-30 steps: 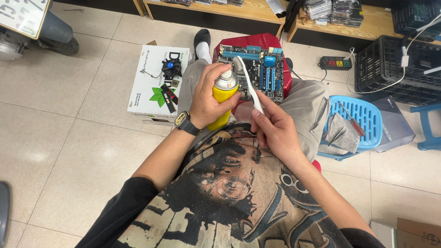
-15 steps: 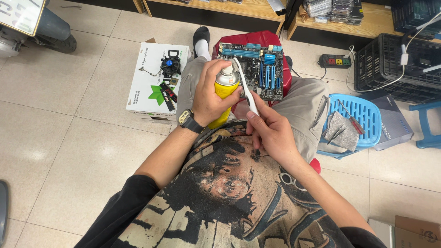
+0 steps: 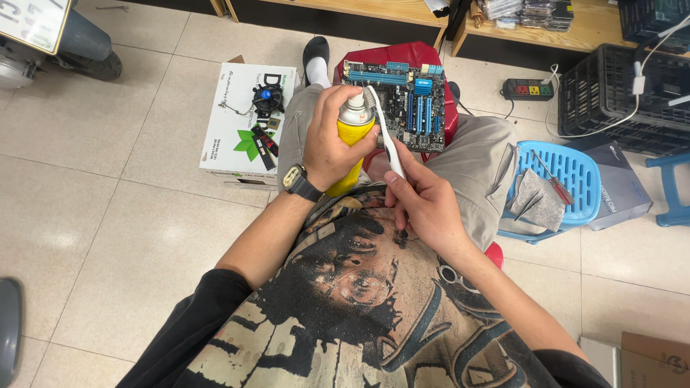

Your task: The person cleans a motherboard resting on their lap using a toothbrush and a spray can. They brush various components, spray the brush with cleaner, and then wipe the board with a cloth. Finally, they use tweezers to remove small debris from the board's surface.

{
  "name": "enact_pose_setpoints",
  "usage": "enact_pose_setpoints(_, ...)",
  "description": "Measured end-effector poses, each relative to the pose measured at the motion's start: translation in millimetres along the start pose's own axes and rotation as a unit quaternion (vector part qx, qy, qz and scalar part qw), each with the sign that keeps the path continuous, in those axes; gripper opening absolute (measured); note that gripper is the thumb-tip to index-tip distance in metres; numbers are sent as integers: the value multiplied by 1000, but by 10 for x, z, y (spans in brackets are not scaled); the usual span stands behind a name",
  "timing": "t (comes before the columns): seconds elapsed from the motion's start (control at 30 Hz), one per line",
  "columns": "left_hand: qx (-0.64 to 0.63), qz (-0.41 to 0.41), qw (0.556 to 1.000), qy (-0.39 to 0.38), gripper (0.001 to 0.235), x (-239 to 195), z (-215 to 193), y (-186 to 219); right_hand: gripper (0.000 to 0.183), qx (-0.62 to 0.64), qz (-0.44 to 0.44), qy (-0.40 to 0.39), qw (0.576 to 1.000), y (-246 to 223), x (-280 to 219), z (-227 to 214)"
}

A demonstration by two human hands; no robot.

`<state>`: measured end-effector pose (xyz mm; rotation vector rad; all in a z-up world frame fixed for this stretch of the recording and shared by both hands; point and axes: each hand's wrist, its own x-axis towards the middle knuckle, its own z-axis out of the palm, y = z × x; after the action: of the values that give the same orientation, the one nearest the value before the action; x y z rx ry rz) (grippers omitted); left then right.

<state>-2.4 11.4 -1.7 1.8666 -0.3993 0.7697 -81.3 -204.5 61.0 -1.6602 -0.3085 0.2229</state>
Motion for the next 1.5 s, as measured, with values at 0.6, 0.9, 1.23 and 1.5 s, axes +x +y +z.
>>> enact_pose_setpoints(0.6,8,9,1000,18,68,-6,18,28,56,-8,-11,12,1000,-19,68,28)
enact_pose_setpoints(0.9,73,10,975,211,96,314,-1018,-1022,65,-126,169,89,973,686,1065,-571)
enact_pose_setpoints(1.23,265,-259,906,204,107,-521,-1649,-2363,53,-381,90,75,917,1289,1439,-721)
enact_pose_setpoints(1.5,339,-376,851,138,110,-1160,-1776,-2826,44,-478,64,31,876,839,1345,-505)
